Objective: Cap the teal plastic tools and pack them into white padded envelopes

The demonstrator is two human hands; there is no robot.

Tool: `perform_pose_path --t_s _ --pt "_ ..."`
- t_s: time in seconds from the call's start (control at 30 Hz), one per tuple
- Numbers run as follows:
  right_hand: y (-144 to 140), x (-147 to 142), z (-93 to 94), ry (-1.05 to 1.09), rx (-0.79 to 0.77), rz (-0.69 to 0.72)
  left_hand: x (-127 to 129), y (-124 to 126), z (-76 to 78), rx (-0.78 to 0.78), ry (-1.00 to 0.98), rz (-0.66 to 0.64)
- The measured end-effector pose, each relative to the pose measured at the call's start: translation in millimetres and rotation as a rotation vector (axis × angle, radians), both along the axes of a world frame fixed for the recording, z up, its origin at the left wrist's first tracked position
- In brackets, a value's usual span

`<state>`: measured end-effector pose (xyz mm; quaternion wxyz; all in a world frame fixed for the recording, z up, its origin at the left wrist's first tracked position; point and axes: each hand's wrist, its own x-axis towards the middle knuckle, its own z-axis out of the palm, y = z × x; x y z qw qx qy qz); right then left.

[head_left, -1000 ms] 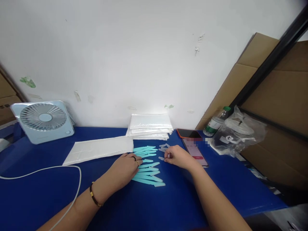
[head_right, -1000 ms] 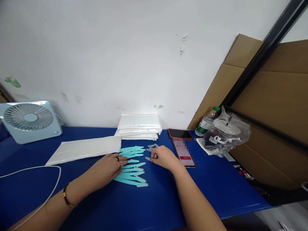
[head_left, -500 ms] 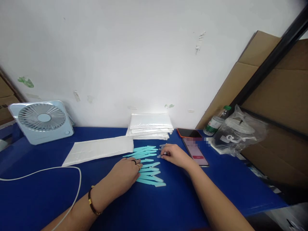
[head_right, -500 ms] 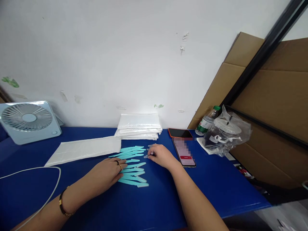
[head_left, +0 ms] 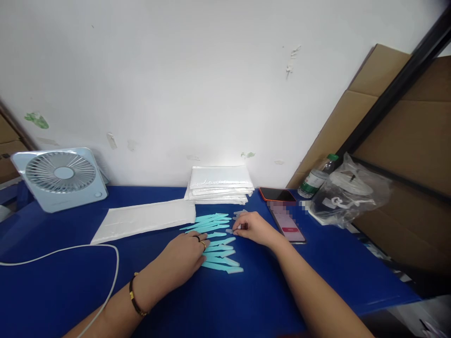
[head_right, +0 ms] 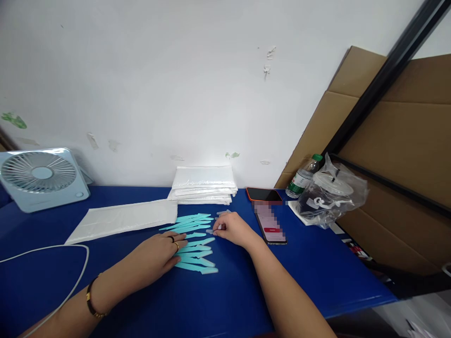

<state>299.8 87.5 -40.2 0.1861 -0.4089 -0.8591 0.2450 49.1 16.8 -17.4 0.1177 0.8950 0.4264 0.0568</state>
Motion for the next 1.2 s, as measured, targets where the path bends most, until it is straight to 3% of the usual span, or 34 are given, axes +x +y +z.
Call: perform_pose_path --t_s 0.27,0.57,0.7,0.97,1.2 --pt "-5 -16 -4.9 0.065 -0.025 -0.009 -1 -2 -5.1 -0.051 -0.025 -0.053" --pt "-4 -15 -4.9 0.066 -0.02 0.002 -2 -3 9.1 -0.269 -0.065 -0.059" --pt "-3 -10 -5.3 0.04 0.001 -0.007 -4 -2 8.2 -0.353 -0.058 -0.056" --pt "-3 -15 -6.5 0.048 0.012 -0.002 -7 2 -2.7 -0.379 -0.106 -0.105" --pt "-9 -16 0.9 -0.006 0.015 0.074 -9 0 1.6 -0.387 -0.164 -0.118"
